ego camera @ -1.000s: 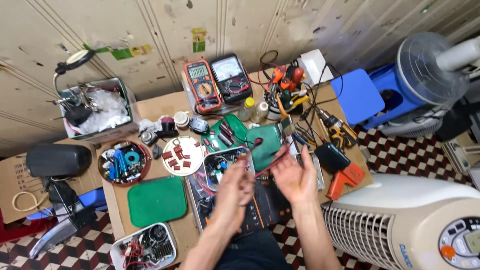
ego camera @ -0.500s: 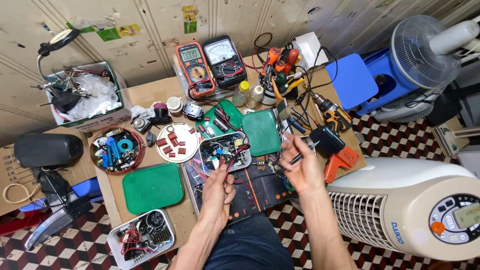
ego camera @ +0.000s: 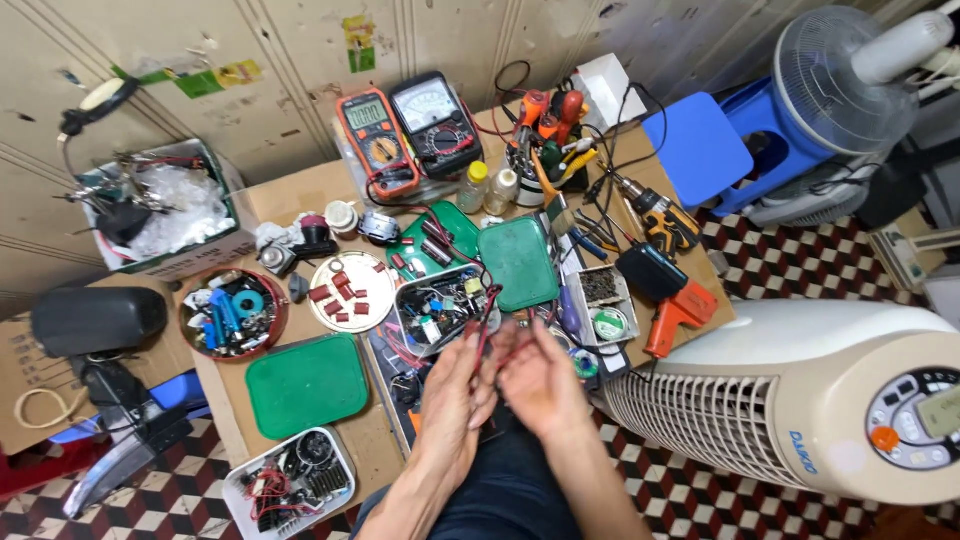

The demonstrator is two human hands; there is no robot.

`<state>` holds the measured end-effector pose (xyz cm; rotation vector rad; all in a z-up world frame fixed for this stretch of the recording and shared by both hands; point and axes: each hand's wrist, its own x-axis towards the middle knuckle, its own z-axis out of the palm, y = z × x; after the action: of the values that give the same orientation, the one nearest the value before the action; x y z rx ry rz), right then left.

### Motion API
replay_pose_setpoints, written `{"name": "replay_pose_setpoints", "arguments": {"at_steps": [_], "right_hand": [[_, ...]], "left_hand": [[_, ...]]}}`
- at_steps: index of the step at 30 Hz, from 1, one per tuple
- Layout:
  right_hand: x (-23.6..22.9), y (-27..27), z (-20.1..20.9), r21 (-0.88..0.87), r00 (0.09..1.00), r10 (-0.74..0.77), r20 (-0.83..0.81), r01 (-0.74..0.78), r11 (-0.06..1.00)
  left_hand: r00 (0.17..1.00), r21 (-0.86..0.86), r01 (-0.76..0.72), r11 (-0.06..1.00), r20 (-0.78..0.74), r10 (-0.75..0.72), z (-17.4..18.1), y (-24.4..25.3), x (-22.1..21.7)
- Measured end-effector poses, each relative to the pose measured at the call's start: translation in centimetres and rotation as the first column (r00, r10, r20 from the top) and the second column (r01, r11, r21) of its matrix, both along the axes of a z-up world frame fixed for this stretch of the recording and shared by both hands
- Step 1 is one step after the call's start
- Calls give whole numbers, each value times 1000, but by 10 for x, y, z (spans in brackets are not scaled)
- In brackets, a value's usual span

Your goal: The person tests various small electronic components, including capacitors and batteries, using a multimeter. They pick up components from a container, connect them to the multimeter probes, and observe the readings on the display.

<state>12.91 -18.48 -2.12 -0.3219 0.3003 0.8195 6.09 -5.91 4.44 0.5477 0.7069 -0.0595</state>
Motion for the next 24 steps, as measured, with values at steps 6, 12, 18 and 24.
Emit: {"name": "replay_pose_setpoints", "arguments": {"at_steps": [6,12,18,24], "right_hand": [[56,-19,-2,-413,954,-285,-91,224,883],[80,-46,-2,-481,908,-348,233,418,770],[29,-32,88,-742,823,92,560,449,499],[0,10,44,-922,630,682,371,166,349]], "left_hand": [[990,16,-94,995,-101,95,-38,11,-25],[971,157,-108,982,-195,138,-54,19,-30],[993,673,-36,738,-55,100,-101,46,-50],[980,581,186,792,-55,-189,-62,64,-58]]}}
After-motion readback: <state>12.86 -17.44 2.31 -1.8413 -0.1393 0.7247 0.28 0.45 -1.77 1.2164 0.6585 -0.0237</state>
